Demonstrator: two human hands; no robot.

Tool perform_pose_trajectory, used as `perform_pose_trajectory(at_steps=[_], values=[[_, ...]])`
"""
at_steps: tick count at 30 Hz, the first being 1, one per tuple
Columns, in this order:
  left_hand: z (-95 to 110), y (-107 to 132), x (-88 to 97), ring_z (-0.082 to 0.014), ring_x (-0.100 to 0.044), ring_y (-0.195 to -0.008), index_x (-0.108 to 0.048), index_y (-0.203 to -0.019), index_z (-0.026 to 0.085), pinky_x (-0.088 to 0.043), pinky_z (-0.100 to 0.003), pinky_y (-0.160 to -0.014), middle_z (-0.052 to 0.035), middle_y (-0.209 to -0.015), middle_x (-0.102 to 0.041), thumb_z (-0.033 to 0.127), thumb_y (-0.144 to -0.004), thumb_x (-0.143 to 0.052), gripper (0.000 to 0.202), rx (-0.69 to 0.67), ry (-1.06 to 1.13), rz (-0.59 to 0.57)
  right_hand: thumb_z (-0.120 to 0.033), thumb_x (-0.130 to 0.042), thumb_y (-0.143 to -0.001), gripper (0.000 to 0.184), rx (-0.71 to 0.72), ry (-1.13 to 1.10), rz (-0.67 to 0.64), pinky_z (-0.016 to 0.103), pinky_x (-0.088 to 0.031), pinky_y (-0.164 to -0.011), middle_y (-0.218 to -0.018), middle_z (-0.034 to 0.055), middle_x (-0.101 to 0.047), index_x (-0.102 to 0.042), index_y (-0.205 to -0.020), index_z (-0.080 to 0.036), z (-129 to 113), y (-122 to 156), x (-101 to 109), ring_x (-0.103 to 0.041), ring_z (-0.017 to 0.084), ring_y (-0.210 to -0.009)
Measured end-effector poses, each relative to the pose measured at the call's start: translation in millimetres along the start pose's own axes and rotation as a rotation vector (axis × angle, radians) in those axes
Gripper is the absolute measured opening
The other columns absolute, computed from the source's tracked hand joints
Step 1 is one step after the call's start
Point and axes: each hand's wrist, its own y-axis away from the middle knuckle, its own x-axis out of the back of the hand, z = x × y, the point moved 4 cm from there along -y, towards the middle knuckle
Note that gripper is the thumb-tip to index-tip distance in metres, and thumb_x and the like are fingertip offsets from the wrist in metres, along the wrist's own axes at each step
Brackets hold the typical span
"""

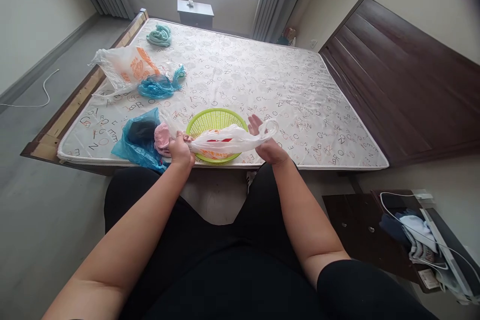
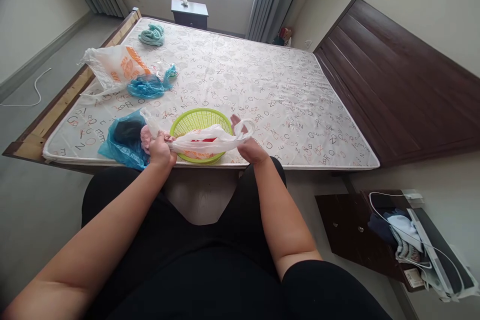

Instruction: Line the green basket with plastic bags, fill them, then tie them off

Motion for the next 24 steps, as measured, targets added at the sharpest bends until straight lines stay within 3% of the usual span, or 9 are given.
perform_pose_trajectory(at_steps=[2, 5, 9, 11, 13, 15, 18, 21, 24], values=[[-2.3, 0.1, -0.3, -0.0067, -0.043, -0.051, -0.039, -0.083, 0.023, -0.043, -0.021, -0.061, 0.0099, -0.062, -0.043, 0.026, -0.097, -0.071, 0.035, 0.017, 0.009, 0.008, -0.052, -0.094, -0.066, 0.070, -0.024, 0.122, -0.107, 0.048, -0.041, -0.125, -0.154, 0.0109, -0.057, -0.072, -0.128, -0.027, -4.9, 2.4, -10.1, -0.046, 0.030, -0.151], [-5.1, 0.7, -0.9, -0.0062, -0.042, -0.051, -0.039, -0.084, 0.023, -0.041, -0.020, -0.060, 0.0099, -0.061, -0.043, 0.023, -0.099, -0.068, 0.033, 0.034, 0.006, 0.018, -0.053, -0.078, -0.088, 0.034, 0.014, 0.214, -0.092, 0.048, -0.037, -0.127, -0.141, 0.0110, -0.067, -0.079, -0.106, -0.024, -11.1, 0.4, -23.2, -0.048, 0.029, -0.150], [-4.4, 0.2, -2.1, -0.0060, -0.042, -0.051, -0.037, -0.083, 0.023, -0.042, -0.021, -0.062, 0.0104, -0.062, -0.043, 0.026, -0.096, -0.073, 0.039, 0.033, -0.001, 0.012, -0.068, -0.060, -0.096, 0.048, 0.010, 0.108, 0.065, 0.047, -0.045, -0.119, -0.104, 0.0070, -0.076, -0.076, -0.089, -0.023, -7.1, -9.0, -29.2, -0.063, 0.028, -0.132], [-3.5, 1.7, -3.8, -0.0060, -0.042, -0.050, -0.036, -0.083, 0.023, -0.042, -0.021, -0.061, 0.0105, -0.062, -0.043, 0.027, -0.096, -0.075, 0.040, 0.041, -0.005, 0.013, -0.073, -0.060, -0.094, 0.055, -0.009, 0.023, 0.191, 0.043, -0.055, -0.102, -0.074, 0.0027, -0.065, -0.066, -0.074, -0.023, 1.2, -13.6, -27.9, -0.073, 0.025, -0.106], [-3.5, 6.6, -7.3, -0.0063, -0.042, -0.050, -0.037, -0.082, 0.023, -0.042, -0.021, -0.060, 0.0102, -0.062, -0.043, 0.027, -0.096, -0.074, 0.040, 0.057, -0.009, 0.006, -0.075, -0.062, -0.092, 0.058, -0.035, -0.070, 0.313, 0.035, -0.058, -0.077, -0.058, -0.0036, -0.047, -0.052, -0.066, -0.024, 12.1, -16.8, -28.7, -0.067, 0.017, -0.072], [-4.3, 14.7, -13.5, -0.0071, -0.045, -0.051, -0.038, -0.082, 0.023, -0.044, -0.022, -0.060, 0.0094, -0.062, -0.043, 0.025, -0.096, -0.073, 0.038, 0.073, -0.014, -0.044, -0.074, -0.066, -0.089, 0.060, -0.072, -0.142, 0.392, 0.027, -0.047, -0.054, -0.054, -0.0080, -0.033, -0.041, -0.066, -0.025, 23.0, -19.2, -33.9, -0.046, 0.010, -0.051], [-4.8, 27.1, -22.2, -0.0078, -0.047, -0.052, -0.039, -0.084, 0.024, -0.049, -0.024, -0.062, 0.0093, -0.063, -0.043, 0.025, -0.096, -0.075, 0.038, 0.087, -0.011, -0.124, -0.068, -0.073, -0.086, 0.060, -0.109, -0.172, 0.418, 0.022, -0.028, -0.042, -0.055, -0.0100, -0.027, -0.034, -0.069, -0.026, 32.9, -22.2, -46.3, -0.026, 0.007, -0.047], [-2.6, 32.3, -24.4, -0.0063, -0.044, -0.049, -0.038, -0.084, 0.024, -0.050, -0.022, -0.060, 0.0104, -0.061, -0.041, 0.027, -0.095, -0.075, 0.039, 0.082, -0.013, -0.140, -0.066, -0.073, -0.087, 0.059, -0.115, -0.154, 0.394, 0.021, -0.027, -0.041, -0.056, -0.0093, -0.027, -0.034, -0.069, -0.026, 36.3, -23.9, -55.3, -0.026, 0.007, -0.047], [-1.9, 33.2, -24.8, -0.0045, -0.034, -0.043, -0.037, -0.085, 0.024, -0.034, -0.016, -0.044, 0.0114, -0.058, -0.036, 0.032, -0.093, -0.078, 0.042, 0.104, -0.069, -0.178, -0.067, -0.072, -0.088, 0.059, -0.135, -0.137, 0.366, 0.023, -0.030, -0.041, -0.055, -0.0085, -0.028, -0.035, -0.067, -0.026, 42.4, -23.4, -59.9, -0.030, 0.008, -0.046]])
